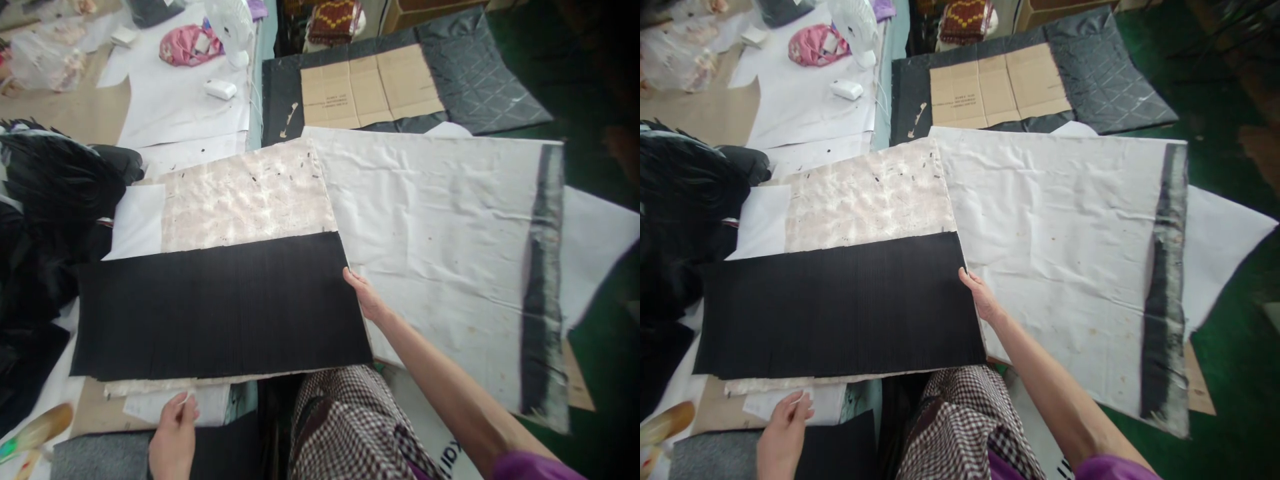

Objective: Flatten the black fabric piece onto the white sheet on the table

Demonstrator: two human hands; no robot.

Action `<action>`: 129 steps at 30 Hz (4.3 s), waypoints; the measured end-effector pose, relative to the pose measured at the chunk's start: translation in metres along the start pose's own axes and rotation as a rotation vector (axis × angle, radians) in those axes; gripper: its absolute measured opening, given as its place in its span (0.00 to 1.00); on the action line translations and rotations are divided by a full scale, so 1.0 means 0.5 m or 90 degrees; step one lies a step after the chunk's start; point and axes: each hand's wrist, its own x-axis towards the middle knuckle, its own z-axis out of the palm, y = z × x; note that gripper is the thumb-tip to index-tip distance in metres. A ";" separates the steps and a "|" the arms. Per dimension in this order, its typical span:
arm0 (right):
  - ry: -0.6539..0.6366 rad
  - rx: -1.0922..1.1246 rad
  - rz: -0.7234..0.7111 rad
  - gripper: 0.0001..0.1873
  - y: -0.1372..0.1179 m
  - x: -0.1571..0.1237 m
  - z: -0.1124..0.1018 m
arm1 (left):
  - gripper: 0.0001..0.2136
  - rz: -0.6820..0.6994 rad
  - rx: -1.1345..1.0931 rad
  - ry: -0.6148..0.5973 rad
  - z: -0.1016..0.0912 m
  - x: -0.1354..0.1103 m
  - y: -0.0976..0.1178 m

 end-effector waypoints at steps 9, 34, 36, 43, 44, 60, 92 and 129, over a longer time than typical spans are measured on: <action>0.032 0.015 0.006 0.19 0.000 0.003 0.002 | 0.12 0.331 -0.126 -0.167 0.215 -0.128 0.270; 0.019 -0.011 -0.020 0.21 -0.012 -0.001 0.008 | 0.04 0.546 0.301 -0.087 0.442 -0.060 0.639; 0.021 -0.010 -0.012 0.21 -0.011 -0.001 0.006 | 0.04 0.531 0.283 -0.100 0.442 -0.057 0.638; 0.032 0.001 -0.003 0.21 -0.011 -0.001 0.007 | 0.04 0.519 0.266 -0.112 0.444 -0.049 0.634; 0.031 0.007 0.001 0.21 -0.012 -0.002 0.008 | 0.04 0.518 0.270 -0.110 0.445 -0.049 0.634; 0.022 0.036 0.014 0.21 -0.011 -0.003 0.006 | 0.17 0.597 0.327 0.024 0.473 -0.108 0.632; -0.047 -0.464 -0.067 0.11 -0.138 0.153 0.293 | 0.16 0.676 0.101 0.034 0.450 -0.084 0.584; -0.126 -1.048 -0.352 0.11 -0.112 0.207 0.285 | 0.17 0.754 0.187 0.020 0.336 -0.144 0.250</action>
